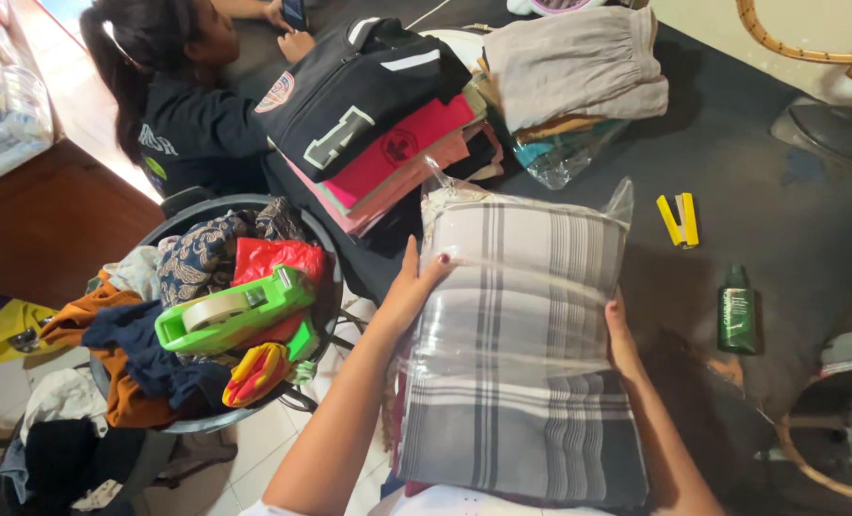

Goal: The person places folded clothes into a clear plastic bag, folds the top edge, and secures it with a yellow stapler. The person handles a red shirt and a plaid shirt, then staples the bag closed.

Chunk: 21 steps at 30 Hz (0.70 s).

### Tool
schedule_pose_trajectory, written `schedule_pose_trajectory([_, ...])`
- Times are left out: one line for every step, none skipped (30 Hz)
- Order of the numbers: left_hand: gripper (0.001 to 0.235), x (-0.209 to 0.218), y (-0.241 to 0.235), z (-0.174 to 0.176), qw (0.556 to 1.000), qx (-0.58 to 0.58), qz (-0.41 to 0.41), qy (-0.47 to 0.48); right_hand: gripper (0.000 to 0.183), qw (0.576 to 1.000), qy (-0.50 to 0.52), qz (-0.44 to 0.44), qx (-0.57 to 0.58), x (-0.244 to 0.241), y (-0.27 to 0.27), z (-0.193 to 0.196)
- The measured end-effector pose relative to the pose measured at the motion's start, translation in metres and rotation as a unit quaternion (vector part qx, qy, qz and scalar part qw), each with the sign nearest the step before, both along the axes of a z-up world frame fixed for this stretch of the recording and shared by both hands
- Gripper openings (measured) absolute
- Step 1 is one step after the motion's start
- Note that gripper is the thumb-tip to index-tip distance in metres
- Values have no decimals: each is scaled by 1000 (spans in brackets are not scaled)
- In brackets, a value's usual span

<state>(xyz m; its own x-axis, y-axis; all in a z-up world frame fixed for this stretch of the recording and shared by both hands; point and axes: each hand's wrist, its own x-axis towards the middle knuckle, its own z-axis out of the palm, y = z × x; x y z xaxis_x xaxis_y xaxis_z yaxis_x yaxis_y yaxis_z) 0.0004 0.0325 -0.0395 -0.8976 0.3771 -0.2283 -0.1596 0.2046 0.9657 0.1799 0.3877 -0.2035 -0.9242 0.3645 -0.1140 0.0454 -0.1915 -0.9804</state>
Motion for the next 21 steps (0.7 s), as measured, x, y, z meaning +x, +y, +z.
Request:
schedule_pose_trajectory([110,11,-7,0,1000,23,-10,6,99,1000,13,11,23,13,-3,-10])
schedule_pose_trajectory([109,23,-14,2,999,29,-21,39,101,996,10,16,87,26,-5,-18])
schedule_pose_trajectory([108,37,-22,6,996,34,-32,71,104,988,7,21,151,38,-5,-25])
schedule_pose_trajectory([107,39,-24,16,992,43,-44,115,107,976,14,24,218,32,-1,-27])
schedule_pose_trajectory([109,40,-28,25,992,48,-44,104,111,965,57,22,254,23,1,-29])
schedule_pose_trajectory([112,56,-38,28,995,50,-45,80,116,954,87,23,285,34,-5,-34])
schedule_pose_trajectory([115,71,-46,30,996,51,-46,55,122,942,116,23,315,44,-11,-37])
schedule_pose_trajectory([117,81,-51,33,996,55,-43,56,124,943,95,25,318,53,-16,-37])
schedule_pose_trajectory([119,90,-55,36,996,59,-41,58,123,944,94,29,316,62,-21,-35])
schedule_pose_trajectory([122,94,-57,38,995,65,-39,62,122,949,84,40,303,70,-22,-33])
schedule_pose_trajectory([124,96,-59,41,994,59,-47,78,121,957,66,51,279,80,-23,-29])
schedule_pose_trajectory([126,104,-63,42,993,51,-53,88,119,968,41,65,238,100,-28,-27])
schedule_pose_trajectory([129,110,-67,43,992,43,-59,99,118,974,21,73,215,117,-31,-25])
schedule_pose_trajectory([130,114,-71,44,993,18,-59,101,117,975,12,80,209,129,-32,-23])
schedule_pose_trajectory([132,118,-75,45,993,-7,-58,103,116,974,9,88,210,139,-34,-21])
schedule_pose_trajectory([133,120,-78,46,992,-31,-59,105,112,969,16,94,230,148,-36,-19])
schedule_pose_trajectory([134,121,-80,45,993,-31,-60,101,111,968,16,105,229,154,-37,-15])
schedule_pose_trajectory([135,121,-82,44,993,-29,-63,95,110,967,14,115,228,158,-38,-9])
schedule_pose_trajectory([136,119,-82,41,993,-28,-66,89,109,966,13,125,227,160,-39,0])
schedule_pose_trajectory([136,118,-83,37,994,-20,-74,75,108,974,-38,123,188,162,-40,12])
schedule_pose_trajectory([137,113,-83,32,995,-13,-82,60,108,978,-88,120,148,164,-38,31])
